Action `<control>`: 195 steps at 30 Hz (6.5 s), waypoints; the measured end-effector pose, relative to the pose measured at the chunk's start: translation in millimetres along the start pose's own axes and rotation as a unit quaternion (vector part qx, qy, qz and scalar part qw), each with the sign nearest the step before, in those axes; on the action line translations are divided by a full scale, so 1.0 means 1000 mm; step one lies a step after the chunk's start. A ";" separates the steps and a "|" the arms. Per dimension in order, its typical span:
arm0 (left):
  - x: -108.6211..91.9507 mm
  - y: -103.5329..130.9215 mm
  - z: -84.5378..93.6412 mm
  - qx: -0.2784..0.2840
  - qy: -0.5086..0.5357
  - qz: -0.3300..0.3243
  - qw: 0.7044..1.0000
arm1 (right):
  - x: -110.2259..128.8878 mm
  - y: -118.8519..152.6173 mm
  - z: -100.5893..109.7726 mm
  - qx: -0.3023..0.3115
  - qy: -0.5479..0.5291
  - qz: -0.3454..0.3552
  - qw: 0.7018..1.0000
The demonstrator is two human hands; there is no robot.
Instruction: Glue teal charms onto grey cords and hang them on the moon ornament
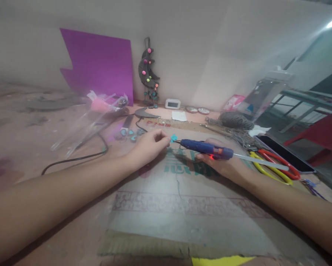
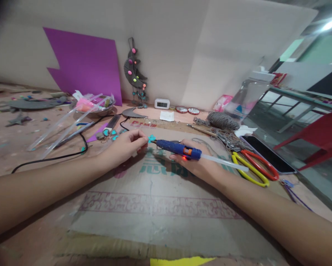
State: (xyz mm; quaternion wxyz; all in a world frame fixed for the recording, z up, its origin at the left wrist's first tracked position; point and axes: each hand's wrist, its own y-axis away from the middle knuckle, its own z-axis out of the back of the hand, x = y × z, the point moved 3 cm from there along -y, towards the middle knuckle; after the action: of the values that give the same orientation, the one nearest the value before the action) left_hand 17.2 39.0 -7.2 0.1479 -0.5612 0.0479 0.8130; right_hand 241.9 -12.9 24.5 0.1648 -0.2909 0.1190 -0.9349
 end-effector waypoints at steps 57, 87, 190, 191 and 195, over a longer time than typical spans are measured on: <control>-0.006 -0.001 0.000 -0.001 0.012 -0.041 0.999 | -0.021 -0.094 0.038 -0.092 0.009 -0.112 0.989; -0.005 -0.003 0.000 0.001 0.012 -0.056 0.998 | 0.028 -0.017 -0.018 0.153 0.130 0.103 0.974; -0.026 0.016 -0.005 0.028 -0.075 -0.153 0.985 | 0.026 -0.018 -0.038 0.087 -0.403 -0.111 0.904; -0.026 0.016 -0.005 0.028 -0.075 -0.153 0.985 | 0.026 -0.018 -0.039 0.091 -0.410 -0.114 0.900; -0.027 0.017 -0.006 0.038 -0.074 -0.162 0.983 | 0.028 -0.017 -0.039 0.087 -0.422 -0.122 0.894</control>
State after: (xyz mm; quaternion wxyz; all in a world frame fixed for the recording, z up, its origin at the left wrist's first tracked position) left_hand 26.4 16.2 14.2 0.3020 -0.4939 -0.0238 0.8151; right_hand 193.4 -3.1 12.8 0.1094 -0.6548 -0.0804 -0.7435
